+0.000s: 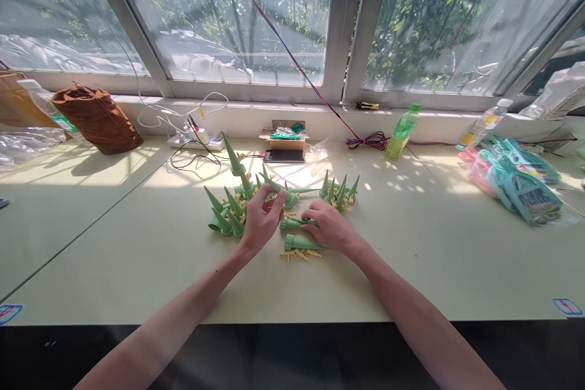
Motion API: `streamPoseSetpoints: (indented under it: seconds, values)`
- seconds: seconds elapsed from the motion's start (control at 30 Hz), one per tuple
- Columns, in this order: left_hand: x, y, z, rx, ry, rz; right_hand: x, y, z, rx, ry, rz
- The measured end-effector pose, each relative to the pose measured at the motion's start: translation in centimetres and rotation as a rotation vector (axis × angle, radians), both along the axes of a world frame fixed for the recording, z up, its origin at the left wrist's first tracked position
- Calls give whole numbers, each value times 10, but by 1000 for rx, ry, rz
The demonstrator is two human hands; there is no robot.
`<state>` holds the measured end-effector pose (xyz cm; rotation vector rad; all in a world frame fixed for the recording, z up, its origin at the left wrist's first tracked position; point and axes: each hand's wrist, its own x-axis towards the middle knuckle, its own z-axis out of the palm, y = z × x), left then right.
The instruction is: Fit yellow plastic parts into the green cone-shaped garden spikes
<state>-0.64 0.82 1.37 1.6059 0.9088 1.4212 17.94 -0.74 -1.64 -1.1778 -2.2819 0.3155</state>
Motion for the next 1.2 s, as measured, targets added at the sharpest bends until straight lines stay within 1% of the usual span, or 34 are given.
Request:
streamPoseSetpoints:
  seconds: [0.17,0.33,0.37,0.47,0.57,0.63,0.73,0.93,1.2]
  values:
    - [1,1,-2,-14,-16,7,-1,0,0,27,-24,-33]
    - [2,1,-2,-35,-30,36,-5,-10,16,84,115,-50]
    - [2,1,-1,-36,-29,42,-5,-12,21,85,128,-33]
    - [1,0,0,-40,-19,61,-7,-18,31,32,94,85]
    - [0,-2,0,-25,-8,90,-7,-22,35,-23,28,192]
    - [0,-2,0,-6,8,109,-8,-24,37,-58,-9,226]
    - [-1,-3,-1,37,67,131,-6,-26,40,-101,-37,232]
    - [-2,-4,-3,92,145,122,0,-26,42,-165,-82,247]
    - [-1,-3,-3,111,157,116,3,-25,40,-168,-133,227]
